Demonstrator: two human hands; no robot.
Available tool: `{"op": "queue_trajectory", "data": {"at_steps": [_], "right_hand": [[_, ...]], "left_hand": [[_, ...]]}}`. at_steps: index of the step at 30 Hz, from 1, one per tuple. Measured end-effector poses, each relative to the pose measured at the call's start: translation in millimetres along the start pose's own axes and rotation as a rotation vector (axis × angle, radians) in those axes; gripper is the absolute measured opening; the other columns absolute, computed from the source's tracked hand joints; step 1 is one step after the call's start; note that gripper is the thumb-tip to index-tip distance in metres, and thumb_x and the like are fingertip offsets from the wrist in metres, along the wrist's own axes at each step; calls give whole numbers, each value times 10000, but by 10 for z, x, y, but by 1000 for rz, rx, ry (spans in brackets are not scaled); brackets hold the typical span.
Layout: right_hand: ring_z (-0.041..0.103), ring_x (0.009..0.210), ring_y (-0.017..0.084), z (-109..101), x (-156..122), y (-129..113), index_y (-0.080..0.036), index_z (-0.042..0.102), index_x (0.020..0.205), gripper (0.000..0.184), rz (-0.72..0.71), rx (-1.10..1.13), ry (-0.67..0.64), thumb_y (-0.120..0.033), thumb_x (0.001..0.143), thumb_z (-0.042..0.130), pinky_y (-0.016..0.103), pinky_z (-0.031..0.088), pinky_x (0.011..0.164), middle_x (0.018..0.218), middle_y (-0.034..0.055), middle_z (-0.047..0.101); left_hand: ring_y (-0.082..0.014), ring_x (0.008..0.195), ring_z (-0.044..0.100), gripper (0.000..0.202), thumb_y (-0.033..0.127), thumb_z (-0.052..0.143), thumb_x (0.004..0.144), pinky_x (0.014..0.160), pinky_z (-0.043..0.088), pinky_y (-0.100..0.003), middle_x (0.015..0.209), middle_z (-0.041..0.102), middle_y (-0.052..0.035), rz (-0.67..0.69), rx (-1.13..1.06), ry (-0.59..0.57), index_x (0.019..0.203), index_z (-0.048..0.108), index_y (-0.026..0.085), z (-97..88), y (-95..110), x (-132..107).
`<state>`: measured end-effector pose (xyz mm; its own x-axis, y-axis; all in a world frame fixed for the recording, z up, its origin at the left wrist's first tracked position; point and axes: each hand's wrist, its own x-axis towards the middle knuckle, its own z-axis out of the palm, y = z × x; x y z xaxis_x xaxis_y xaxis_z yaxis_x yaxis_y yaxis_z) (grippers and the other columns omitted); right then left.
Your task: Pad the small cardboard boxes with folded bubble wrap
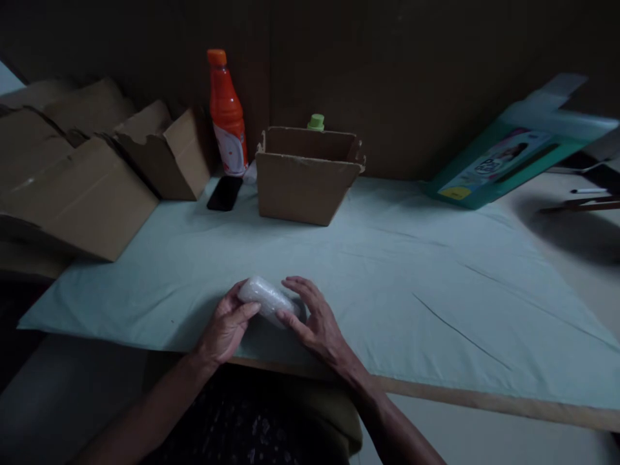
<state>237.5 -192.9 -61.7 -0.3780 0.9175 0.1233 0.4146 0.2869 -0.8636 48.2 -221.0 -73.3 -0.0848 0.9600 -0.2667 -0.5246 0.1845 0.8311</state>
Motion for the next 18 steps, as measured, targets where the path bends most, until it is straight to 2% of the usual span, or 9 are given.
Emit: {"op": "queue_trajectory", "data": {"at_steps": [2, 3, 5, 8, 11, 15, 16, 18], "right_hand": [[618, 1109, 274, -42, 4, 18, -225, 590, 1336, 579, 76, 149, -70, -519, 846, 682, 411, 516, 902, 1290, 120, 636], [638, 1012, 251, -58, 8, 27, -214, 603, 1313, 573, 120, 229, -120, -535, 845, 678, 367, 524, 829, 1196, 105, 669], [618, 823, 195, -88, 20, 53, -186, 673, 1150, 471, 185, 363, -155, -546, 846, 677, 291, 491, 700, 955, 56, 681], [530, 690, 140, -166, 48, 131, -170, 679, 964, 387, 258, 482, 10, -533, 831, 709, 244, 413, 613, 775, 5, 602], [491, 655, 130, -285, 67, 254, -170, 655, 953, 427, 343, 563, 168, -562, 801, 731, 232, 371, 562, 760, 3, 582], [483, 618, 138, -349, 54, 407, -172, 647, 947, 504, 424, 601, 156, -628, 752, 738, 229, 349, 509, 738, 13, 575], [479, 610, 136, -338, 49, 434, -173, 650, 931, 509, 417, 601, 146, -638, 743, 739, 228, 348, 506, 725, 11, 568], [474, 604, 132, -300, 43, 472, -176, 659, 910, 505, 387, 597, 147, -645, 741, 733, 227, 349, 510, 713, 8, 561]], "left_hand": [[-138, 835, 573, 415, 311, 804, 650, 807, 467, -265, 873, 641, 13, 15, -12, -19, 1019, 655, 192, 32, -4, -2], [-134, 823, 568, 393, 316, 799, 662, 793, 464, -257, 860, 636, 15, 22, -5, -34, 1003, 651, 190, 48, -6, 6], [-133, 821, 571, 381, 321, 781, 695, 786, 468, -254, 875, 639, 6, 38, 49, -74, 1018, 630, 186, 74, 3, 50], [-181, 949, 620, 481, 337, 710, 780, 854, 498, -310, 1068, 666, -67, 150, 265, -166, 1207, 544, 189, 122, 114, 212], [-259, 1223, 575, 612, 315, 627, 846, 996, 479, -412, 1341, 584, -153, 487, 635, -189, 1402, 396, 201, 250, 420, 515], [-300, 1428, 396, 659, 213, 609, 833, 1173, 338, -510, 1513, 442, -158, 1032, 1128, -59, 1451, 379, 197, 594, 999, 1174], [-315, 1463, 341, 694, 185, 631, 801, 1204, 289, -528, 1554, 391, -155, 1111, 1215, -17, 1451, 389, 194, 689, 1123, 1371], [-368, 1498, 259, 675, 134, 678, 724, 1214, 244, -581, 1589, 344, -145, 1143, 1351, 40, 1371, 496, 192, 851, 1307, 1754]]}}
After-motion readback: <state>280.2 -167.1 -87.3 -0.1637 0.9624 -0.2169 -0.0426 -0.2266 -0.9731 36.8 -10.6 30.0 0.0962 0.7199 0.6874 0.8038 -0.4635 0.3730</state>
